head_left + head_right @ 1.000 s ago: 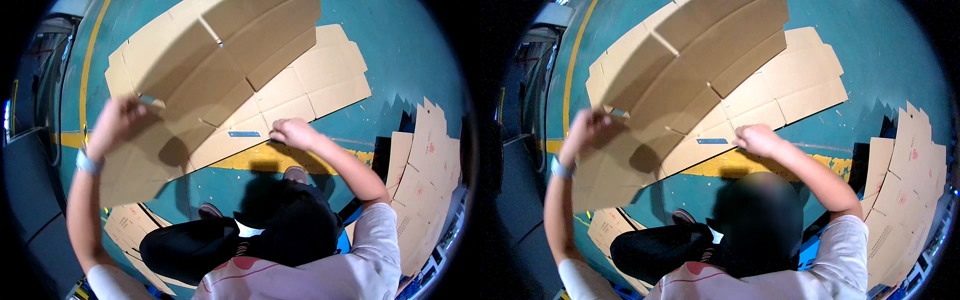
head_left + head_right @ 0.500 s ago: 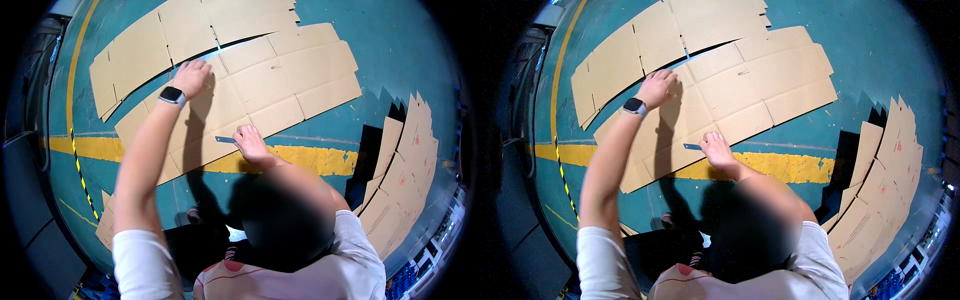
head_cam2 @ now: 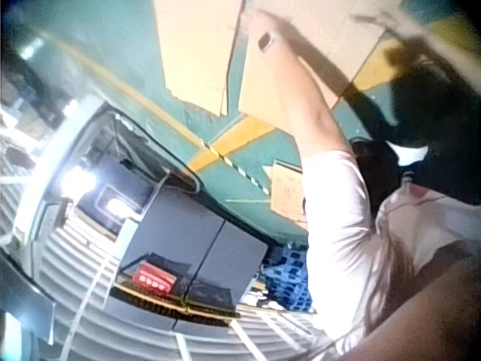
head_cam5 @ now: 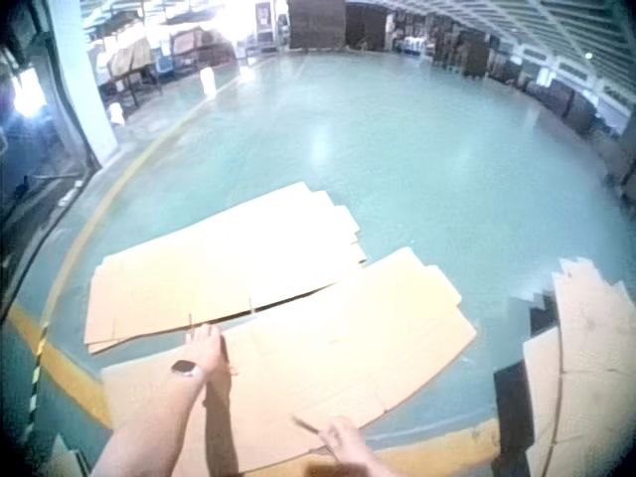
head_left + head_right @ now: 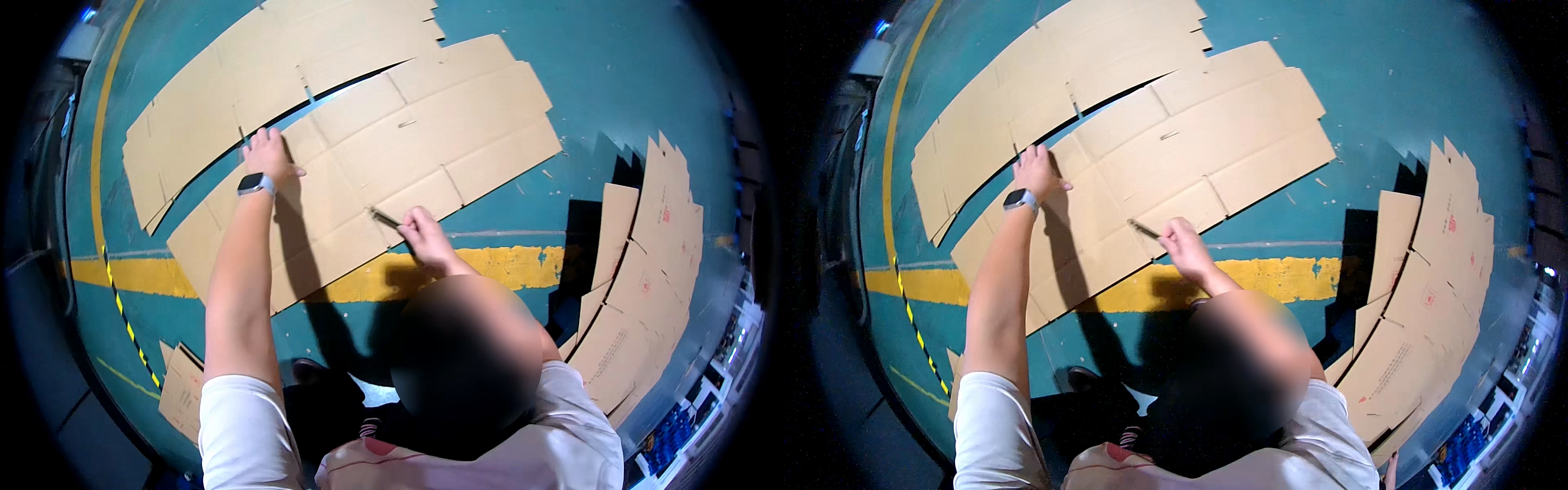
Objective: The person uses a utility knife to cut slots into a large piece of cardboard while sitting on the floor. They repeatedly score the cardboard along pre-marked lines and fold the resulting flaps to separate them.
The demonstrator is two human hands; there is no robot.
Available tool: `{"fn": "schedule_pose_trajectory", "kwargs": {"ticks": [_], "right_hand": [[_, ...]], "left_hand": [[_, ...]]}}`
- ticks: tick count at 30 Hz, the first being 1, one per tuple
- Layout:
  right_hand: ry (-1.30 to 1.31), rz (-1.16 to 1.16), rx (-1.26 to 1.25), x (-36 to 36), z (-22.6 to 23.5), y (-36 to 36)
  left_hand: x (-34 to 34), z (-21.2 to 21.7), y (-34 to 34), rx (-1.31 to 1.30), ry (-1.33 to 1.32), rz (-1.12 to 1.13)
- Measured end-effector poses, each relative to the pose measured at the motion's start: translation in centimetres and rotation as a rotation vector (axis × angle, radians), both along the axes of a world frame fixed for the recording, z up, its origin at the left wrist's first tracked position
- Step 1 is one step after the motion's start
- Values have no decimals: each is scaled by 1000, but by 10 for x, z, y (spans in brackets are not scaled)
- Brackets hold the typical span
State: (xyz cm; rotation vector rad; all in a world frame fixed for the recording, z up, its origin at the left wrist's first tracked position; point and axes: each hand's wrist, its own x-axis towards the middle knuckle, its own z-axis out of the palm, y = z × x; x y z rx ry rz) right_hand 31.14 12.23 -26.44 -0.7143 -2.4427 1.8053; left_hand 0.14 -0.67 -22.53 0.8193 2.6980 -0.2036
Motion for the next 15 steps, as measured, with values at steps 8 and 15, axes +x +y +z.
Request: {"fn": "schedule_pose_trajectory", "kwargs": {"ticks": [8,15], "right_hand": [[-87,-109,-328,29,-2,22],[-108,69,-388,24,4,22]], "left_hand": [[-20,-9,-6,-43,-74,77],[-35,32,-71,333,-471,181]]}}
